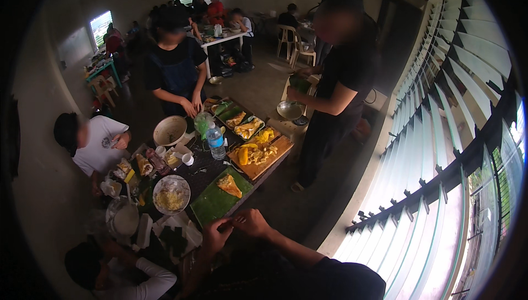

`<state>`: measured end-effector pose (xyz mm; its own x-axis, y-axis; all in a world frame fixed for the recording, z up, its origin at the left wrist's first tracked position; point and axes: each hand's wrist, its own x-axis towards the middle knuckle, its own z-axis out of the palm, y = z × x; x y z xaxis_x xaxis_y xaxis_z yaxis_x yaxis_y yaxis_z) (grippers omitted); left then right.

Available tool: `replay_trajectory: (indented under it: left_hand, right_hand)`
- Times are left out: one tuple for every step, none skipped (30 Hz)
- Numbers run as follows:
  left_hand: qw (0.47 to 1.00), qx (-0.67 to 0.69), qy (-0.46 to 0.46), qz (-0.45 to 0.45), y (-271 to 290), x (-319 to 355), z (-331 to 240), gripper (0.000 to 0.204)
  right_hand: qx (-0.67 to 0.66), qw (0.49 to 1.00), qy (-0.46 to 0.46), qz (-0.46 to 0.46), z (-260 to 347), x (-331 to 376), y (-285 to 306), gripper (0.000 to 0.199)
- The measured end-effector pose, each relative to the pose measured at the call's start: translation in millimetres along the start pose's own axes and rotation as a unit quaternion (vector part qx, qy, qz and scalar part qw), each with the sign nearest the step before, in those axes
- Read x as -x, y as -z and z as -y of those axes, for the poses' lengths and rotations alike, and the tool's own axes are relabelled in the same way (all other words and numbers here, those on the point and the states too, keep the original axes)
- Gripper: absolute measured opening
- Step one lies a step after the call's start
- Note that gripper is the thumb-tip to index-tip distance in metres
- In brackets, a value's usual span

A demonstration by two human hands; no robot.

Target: The person assembles a food item by placing a filling onto a banana leaf and folding it into a cone shape. They handle the leaf and filling with their hands, adjusting the shape and placing the finished item on the table.

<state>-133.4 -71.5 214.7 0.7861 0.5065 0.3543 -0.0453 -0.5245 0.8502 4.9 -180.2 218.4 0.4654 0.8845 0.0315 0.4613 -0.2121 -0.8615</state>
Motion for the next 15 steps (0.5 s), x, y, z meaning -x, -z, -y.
replay_trajectory:
  left_hand:
    - [1.000,0.000,-0.006,-0.001,0.5,0.2,-0.5,0.016]
    - [1.000,-0.003,0.000,-0.005,1.1,0.9,-0.2,0.015]
    - [1.000,-0.005,0.005,-0.009,1.3,2.0,0.6,0.015]
    - [1.000,-0.009,0.012,-0.011,2.2,3.7,1.7,0.014]
    - [1.000,-0.012,0.010,-0.015,2.5,4.7,3.3,0.013]
    - [1.000,-0.015,0.009,-0.019,2.4,5.3,5.4,0.012]
    - [1.000,-0.019,0.007,-0.023,3.0,5.7,6.4,0.011]
    - [0.999,-0.018,0.010,-0.028,3.3,5.8,6.1,0.011]
    - [0.999,-0.018,0.013,-0.032,2.7,5.5,5.3,0.010]
    - [0.999,-0.018,0.016,-0.036,2.5,4.5,4.1,0.009]
    - [0.999,-0.012,0.015,-0.042,2.0,3.2,3.0,0.009]
    - [0.999,-0.006,0.015,-0.047,0.9,1.7,1.8,0.008]
    - [0.999,-0.003,0.015,-0.051,1.5,0.9,1.1,0.008]
    - [0.998,0.008,0.017,-0.058,1.4,-0.1,1.3,0.008]
    - [0.998,0.018,0.019,-0.065,0.3,-1.6,2.4,0.008]
  right_hand:
    - [0.001,1.000,0.007,-0.001,0.0,-0.3,-0.4,0.021]
    - [0.003,1.000,0.014,-0.002,0.1,-0.7,-0.7,0.020]
    - [0.005,1.000,0.021,-0.003,0.0,-0.9,-0.8,0.019]
    - [0.003,1.000,0.022,-0.004,-0.2,-1.1,-1.5,0.019]
    - [0.002,1.000,0.024,-0.005,-0.3,-1.6,-1.6,0.018]
    - [0.002,1.000,0.025,-0.007,-0.2,-2.2,-1.6,0.018]
    - [-0.002,1.000,0.024,-0.004,-0.1,-3.1,-1.9,0.018]
    - [-0.005,1.000,0.023,-0.003,0.1,-3.9,-2.0,0.018]
    - [-0.008,1.000,0.023,-0.001,0.0,-4.5,-2.0,0.017]
    - [-0.011,1.000,0.024,-0.005,-0.2,-5.5,-2.2,0.017]
    - [-0.013,1.000,0.024,-0.010,-1.2,-6.6,-2.2,0.017]
    - [-0.015,0.999,0.025,-0.016,-1.8,-7.3,-1.4,0.017]
    - [-0.019,0.999,0.024,-0.018,-0.7,-8.3,-1.1,0.017]
    - [-0.021,0.999,0.022,-0.021,1.2,-9.3,1.3,0.018]
    - [-0.024,0.999,0.020,-0.024,2.9,-10.3,4.4,0.018]
